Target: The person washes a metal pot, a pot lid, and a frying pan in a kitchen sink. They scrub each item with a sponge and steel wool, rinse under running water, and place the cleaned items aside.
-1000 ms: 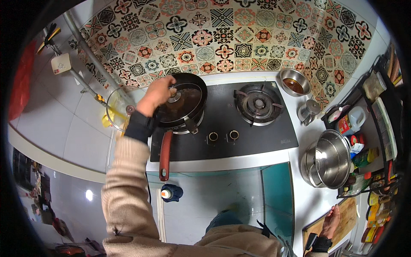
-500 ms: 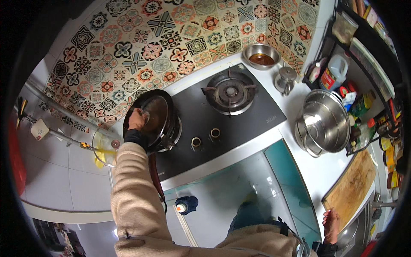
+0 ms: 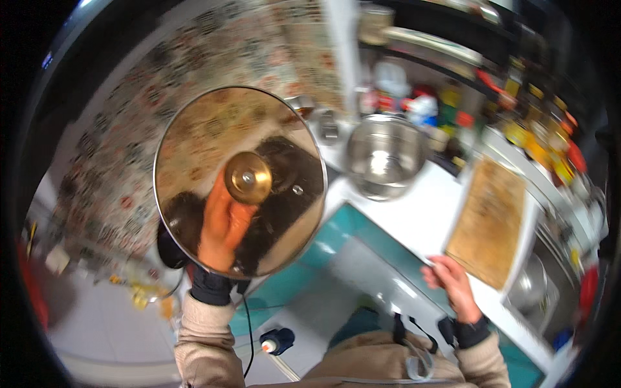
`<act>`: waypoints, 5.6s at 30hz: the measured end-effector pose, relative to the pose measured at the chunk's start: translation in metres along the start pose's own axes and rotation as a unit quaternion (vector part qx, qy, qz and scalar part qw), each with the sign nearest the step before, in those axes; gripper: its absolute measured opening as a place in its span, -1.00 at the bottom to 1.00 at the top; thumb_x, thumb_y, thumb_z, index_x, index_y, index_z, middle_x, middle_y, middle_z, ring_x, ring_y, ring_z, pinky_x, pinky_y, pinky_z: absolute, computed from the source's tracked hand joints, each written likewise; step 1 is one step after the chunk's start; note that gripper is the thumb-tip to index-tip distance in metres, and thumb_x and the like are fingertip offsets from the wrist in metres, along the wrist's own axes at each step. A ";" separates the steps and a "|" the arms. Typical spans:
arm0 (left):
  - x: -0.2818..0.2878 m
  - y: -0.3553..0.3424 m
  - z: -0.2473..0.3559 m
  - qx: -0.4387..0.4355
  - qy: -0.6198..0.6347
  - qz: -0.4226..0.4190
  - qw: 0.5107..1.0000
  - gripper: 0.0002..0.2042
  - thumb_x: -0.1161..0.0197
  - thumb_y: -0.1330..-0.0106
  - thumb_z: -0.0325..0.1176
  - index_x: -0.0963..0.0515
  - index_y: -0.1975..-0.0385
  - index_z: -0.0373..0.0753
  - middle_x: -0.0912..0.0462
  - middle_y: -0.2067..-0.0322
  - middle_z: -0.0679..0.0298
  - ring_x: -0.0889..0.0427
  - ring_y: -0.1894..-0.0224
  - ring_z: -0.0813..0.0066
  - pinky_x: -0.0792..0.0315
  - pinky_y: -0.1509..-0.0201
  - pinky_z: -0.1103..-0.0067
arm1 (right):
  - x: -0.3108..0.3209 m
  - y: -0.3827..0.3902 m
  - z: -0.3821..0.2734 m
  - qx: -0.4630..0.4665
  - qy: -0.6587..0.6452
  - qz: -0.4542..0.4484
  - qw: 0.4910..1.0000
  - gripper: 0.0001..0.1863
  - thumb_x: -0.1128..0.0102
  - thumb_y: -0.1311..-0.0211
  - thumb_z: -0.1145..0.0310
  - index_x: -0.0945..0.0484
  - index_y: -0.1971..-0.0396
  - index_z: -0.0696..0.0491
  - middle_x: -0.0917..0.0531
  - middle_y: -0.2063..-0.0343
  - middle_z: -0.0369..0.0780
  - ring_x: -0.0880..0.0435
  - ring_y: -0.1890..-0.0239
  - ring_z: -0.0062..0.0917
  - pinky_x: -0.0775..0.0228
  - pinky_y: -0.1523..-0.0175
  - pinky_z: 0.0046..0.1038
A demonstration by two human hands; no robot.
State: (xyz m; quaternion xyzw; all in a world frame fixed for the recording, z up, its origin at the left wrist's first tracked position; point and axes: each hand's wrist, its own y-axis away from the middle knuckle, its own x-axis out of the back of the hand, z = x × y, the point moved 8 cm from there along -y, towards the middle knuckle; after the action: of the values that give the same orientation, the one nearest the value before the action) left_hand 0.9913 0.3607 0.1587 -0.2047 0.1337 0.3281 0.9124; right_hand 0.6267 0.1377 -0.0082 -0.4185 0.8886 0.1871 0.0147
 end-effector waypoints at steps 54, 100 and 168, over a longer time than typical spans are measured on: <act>-0.788 -0.071 -0.670 -0.107 -0.510 -0.501 0.691 -0.79 -0.12 -0.24 -0.37 -0.54 0.20 -0.32 -0.62 0.38 -0.08 -0.58 0.25 -0.10 -0.45 0.14 0.23 | 0.484 0.321 0.110 0.093 -0.396 0.585 0.701 -0.49 0.01 -0.22 0.64 -0.25 -0.17 0.02 -0.60 0.15 -0.06 -0.69 0.21 -0.21 -0.70 0.29 -0.42; -0.767 0.167 -0.590 -0.336 -0.450 -0.562 0.607 -0.26 -0.16 -0.18 0.02 -0.22 -0.20 -0.46 -0.23 -0.23 -0.11 -0.09 -0.35 0.01 0.02 -0.36 0.17 | 0.523 0.226 0.137 0.146 -0.465 0.394 0.779 -0.36 0.04 -0.25 0.62 -0.07 -0.32 -0.06 -0.49 -0.05 -0.01 -0.63 0.07 -0.13 -0.60 0.09 -0.21; -0.793 0.222 -0.634 0.624 0.001 -0.396 0.674 -0.45 -0.12 -0.33 -0.05 -0.29 -0.08 -0.44 -0.45 -0.05 -0.01 -0.44 -0.14 0.19 -0.36 -0.17 0.36 | 0.565 0.319 0.125 0.104 -0.161 0.678 0.709 -0.74 -0.11 -0.22 0.58 -0.48 0.07 0.17 -0.63 0.30 -0.21 -0.61 0.30 -0.64 -0.48 0.21 -0.61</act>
State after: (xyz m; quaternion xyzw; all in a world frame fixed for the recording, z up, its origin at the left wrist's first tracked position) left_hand 0.1825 -0.2076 -0.1633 0.3785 0.2147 -0.2236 0.8722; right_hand 0.0040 -0.0516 -0.1253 0.3375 0.9313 0.1177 0.0703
